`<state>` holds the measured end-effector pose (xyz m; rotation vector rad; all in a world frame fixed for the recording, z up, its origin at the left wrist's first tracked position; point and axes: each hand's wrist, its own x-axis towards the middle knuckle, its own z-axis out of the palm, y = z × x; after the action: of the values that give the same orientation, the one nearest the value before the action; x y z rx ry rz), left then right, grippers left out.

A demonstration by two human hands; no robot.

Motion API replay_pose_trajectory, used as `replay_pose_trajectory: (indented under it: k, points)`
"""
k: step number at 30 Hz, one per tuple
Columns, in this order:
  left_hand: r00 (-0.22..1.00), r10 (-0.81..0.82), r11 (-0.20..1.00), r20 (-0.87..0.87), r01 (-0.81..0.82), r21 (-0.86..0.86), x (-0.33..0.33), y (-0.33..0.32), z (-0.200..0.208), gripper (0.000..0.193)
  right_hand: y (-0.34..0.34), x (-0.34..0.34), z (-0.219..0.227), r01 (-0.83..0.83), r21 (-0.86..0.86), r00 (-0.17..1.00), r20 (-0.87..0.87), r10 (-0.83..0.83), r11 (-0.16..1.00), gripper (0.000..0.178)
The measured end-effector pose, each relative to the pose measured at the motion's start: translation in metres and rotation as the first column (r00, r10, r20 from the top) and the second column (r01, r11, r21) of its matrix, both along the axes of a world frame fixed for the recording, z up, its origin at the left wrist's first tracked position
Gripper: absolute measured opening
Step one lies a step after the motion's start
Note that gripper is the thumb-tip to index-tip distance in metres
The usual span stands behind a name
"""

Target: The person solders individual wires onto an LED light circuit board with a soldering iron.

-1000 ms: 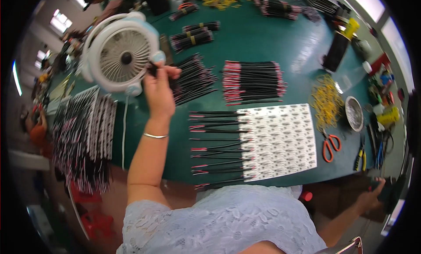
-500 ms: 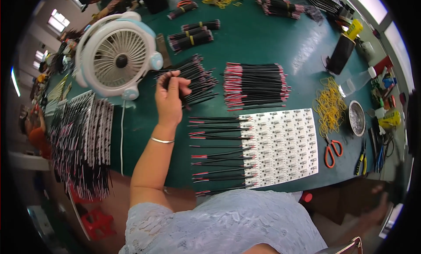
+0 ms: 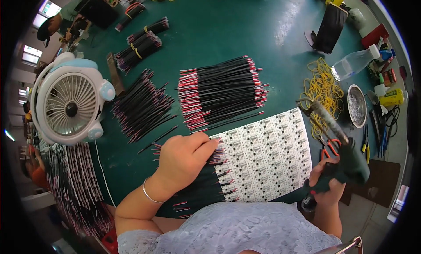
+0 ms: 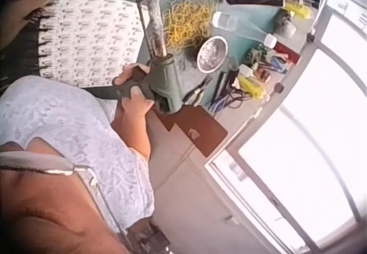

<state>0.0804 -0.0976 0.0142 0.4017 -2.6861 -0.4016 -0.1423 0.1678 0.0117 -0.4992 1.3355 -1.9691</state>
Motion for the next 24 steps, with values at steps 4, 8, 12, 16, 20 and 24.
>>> replay_pose_trajectory:
  k: [4, 8, 12, 16, 20, 24]
  points:
    - [0.994, -0.046, 0.999, 0.097, 0.047, -0.005, -0.009, -0.001, -0.013, 0.026, 0.003, 0.001, -0.005, -0.164, 0.298, 0.986, 0.057, 0.154, 0.940, 0.059]
    - [0.997, -0.049, 0.999, 0.067, 0.049, 0.000, -0.020, 0.001, -0.017, 0.028, -0.009, 0.010, -0.010, -0.223, 0.316, 0.963, 0.216, 0.159, 0.922, 0.062]
    - [0.995, -0.056, 0.998, 0.080, 0.055, 0.008, -0.030, 0.007, -0.018, 0.027, -0.013, 0.015, -0.014, -0.195, 0.227, 0.965, 0.216, 0.146, 0.954, 0.060]
    - [0.994, -0.053, 0.998, 0.097, 0.052, 0.019, -0.034, 0.010, -0.028, 0.026, 0.000, 0.016, -0.009, -0.218, 0.479, 0.964, -0.029, 0.264, 0.850, 0.060]
    - [0.996, -0.040, 0.998, 0.082, 0.036, 0.046, -0.035, 0.010, -0.029, 0.026, 0.007, 0.009, -0.015, -0.314, 0.573, 0.795, -0.277, 0.540, 0.757, 0.040]
    - [0.999, -0.011, 1.000, 0.052, 0.010, 0.020, -0.026, 0.000, -0.018, 0.026, 0.001, 0.009, -0.014, -0.357, 0.559, 0.753, -0.302, 0.584, 0.749, 0.039]
